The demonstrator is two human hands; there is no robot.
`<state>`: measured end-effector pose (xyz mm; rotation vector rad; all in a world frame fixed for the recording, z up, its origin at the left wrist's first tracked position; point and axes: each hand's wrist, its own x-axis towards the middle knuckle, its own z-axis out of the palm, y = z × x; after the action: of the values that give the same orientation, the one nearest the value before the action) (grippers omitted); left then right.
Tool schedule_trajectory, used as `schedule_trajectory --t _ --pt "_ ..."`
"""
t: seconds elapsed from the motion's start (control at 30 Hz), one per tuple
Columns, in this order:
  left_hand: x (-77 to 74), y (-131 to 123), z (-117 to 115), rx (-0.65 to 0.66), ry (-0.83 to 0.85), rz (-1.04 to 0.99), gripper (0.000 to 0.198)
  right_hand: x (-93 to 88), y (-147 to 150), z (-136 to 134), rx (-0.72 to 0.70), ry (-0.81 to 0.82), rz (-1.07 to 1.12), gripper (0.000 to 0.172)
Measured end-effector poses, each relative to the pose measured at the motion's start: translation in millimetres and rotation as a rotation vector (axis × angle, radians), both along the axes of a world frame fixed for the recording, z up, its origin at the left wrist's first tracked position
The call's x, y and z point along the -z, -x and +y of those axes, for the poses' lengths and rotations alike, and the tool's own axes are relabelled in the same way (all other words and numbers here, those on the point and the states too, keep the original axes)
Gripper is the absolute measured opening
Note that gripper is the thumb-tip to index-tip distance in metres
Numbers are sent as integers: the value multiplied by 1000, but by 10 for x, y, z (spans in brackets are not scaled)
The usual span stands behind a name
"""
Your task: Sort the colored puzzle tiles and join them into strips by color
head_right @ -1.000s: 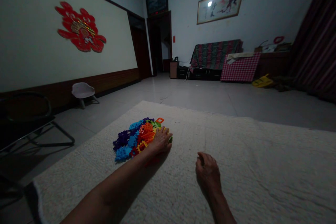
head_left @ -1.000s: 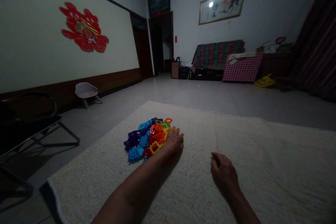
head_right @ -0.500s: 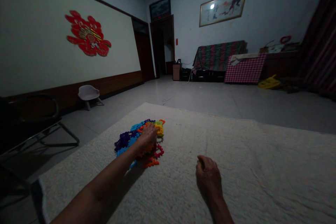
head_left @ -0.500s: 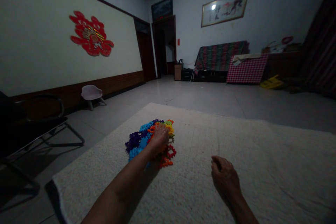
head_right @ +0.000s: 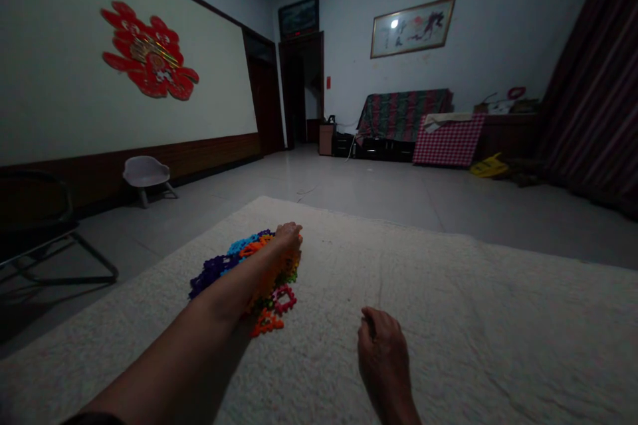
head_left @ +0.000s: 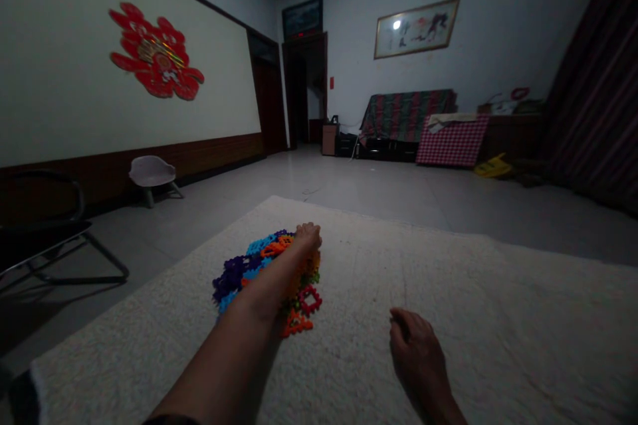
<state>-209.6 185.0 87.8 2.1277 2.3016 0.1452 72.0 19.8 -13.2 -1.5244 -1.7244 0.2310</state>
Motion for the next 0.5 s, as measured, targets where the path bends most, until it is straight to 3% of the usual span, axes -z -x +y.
schedule_trajectory --t 0.13,0.3,0.5 --pt "127 -41 253 -113 50 -29 48 -3 -5 -4 2 -6 10 34" --pt "211 -38 347 -172 91 -59 54 14 -13 22 5 -5 -11 35" --pt "62 62 205 -131 83 -113 50 24 -27 40 1 -8 -37 34"
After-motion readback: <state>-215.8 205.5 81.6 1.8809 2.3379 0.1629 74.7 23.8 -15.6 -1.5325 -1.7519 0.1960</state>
